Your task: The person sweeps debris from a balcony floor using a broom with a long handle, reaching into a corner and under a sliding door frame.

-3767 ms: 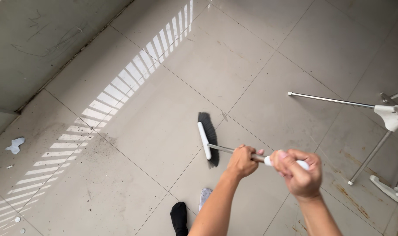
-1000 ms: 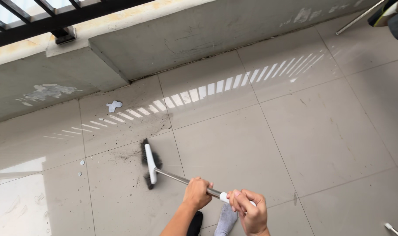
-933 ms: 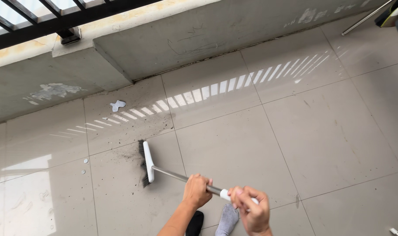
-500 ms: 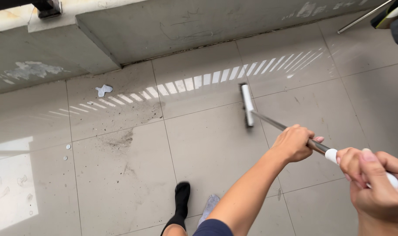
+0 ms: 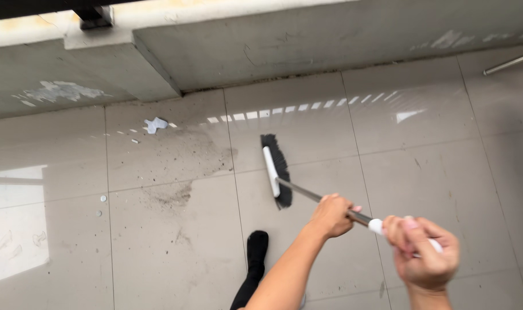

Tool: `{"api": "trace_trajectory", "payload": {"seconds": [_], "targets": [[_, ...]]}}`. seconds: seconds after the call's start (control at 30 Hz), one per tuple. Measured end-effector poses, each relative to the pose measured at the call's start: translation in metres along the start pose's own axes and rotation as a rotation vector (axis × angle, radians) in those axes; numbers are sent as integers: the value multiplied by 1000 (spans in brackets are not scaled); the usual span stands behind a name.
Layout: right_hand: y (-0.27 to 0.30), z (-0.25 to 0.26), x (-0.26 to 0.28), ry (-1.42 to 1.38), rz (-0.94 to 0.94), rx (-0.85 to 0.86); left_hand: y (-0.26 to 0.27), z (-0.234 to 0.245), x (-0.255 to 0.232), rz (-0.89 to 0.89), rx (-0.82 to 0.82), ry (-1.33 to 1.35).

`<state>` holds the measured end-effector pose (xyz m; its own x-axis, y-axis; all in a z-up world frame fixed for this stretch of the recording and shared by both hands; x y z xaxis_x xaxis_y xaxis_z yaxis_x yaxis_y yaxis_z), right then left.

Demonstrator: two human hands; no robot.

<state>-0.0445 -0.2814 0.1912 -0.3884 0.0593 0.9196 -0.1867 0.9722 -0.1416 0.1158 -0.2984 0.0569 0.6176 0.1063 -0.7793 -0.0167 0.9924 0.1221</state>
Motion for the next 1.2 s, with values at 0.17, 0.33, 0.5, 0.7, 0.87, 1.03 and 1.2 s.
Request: {"api": "trace_trajectory", "payload": {"seconds": [0.17, 0.33, 0.5, 0.7, 0.87, 1.03, 1.2], "targets": [[-33, -106, -42, -89, -115, 146, 26, 110, 65, 138, -106, -55], [-50, -158, -57, -140, -227, 170, 40, 185, 91, 323, -110, -151], [-116, -115, 15, -148, -69, 163, -29, 180, 20, -15, -222, -244], [-215, 7, 87, 97, 104, 134, -188, 86, -109, -197, -294, -57], [-262, 108, 70, 293, 129, 137, -275, -2, -154, -143, -189, 166], [-280, 132, 42, 256, 15, 51, -279, -18, -116, 46, 17, 172], [-284, 74, 28, 25, -63, 107, -255, 35, -74, 66, 35, 19]]}}
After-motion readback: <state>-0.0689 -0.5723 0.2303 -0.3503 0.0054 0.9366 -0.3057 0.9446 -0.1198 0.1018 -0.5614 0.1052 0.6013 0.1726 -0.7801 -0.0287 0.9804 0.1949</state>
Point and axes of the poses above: each hand's wrist, its own y-axis away from the middle knuckle, its own z-axis out of the back of the hand, x = y × z, the point moved 2 cm from there along -y, towards the middle knuckle, and after that the axes turned 3 degrees about -x, right-handed, at the moved point
